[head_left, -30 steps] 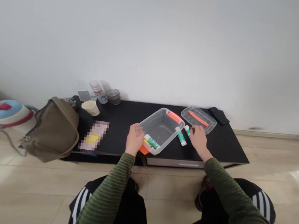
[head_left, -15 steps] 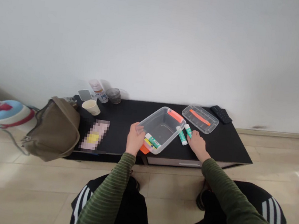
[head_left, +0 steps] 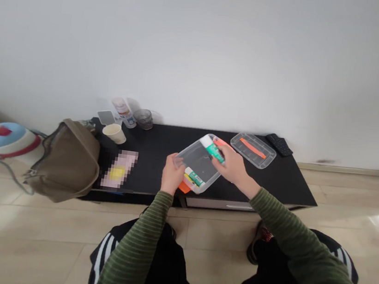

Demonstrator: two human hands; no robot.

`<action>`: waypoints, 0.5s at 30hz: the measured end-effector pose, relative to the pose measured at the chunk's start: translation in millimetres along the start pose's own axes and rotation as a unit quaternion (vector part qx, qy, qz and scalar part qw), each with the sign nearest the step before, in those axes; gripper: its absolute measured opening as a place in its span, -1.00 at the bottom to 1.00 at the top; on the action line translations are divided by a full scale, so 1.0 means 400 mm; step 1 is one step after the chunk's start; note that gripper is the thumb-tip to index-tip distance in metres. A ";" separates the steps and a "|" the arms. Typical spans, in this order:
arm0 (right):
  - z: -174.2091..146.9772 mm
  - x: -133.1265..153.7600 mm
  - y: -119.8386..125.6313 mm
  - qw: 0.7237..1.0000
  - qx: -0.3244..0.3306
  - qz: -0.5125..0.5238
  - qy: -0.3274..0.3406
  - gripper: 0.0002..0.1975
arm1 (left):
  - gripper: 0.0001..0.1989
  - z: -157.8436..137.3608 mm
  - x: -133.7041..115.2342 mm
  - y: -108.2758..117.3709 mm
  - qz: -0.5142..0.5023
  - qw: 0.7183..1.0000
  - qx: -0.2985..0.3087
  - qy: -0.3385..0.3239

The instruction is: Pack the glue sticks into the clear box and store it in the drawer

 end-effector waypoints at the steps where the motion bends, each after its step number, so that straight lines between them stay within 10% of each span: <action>1: 0.018 0.027 -0.012 0.999 0.039 -0.015 0.012 -0.71 | -0.51 -0.001 -0.003 0.000 0.004 1.000 0.001 0.002; 15: 0.084 0.029 -0.248 0.873 0.418 -0.227 -0.106 -0.58 | -0.50 -0.006 -0.010 0.002 0.050 0.999 0.007 0.010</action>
Point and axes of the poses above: each hand's wrist, its own z-axis towards the middle knuckle, its own y-axis out of the back of the hand, x = y × z, the point moved 6 cm from there along z, towards the middle knuckle
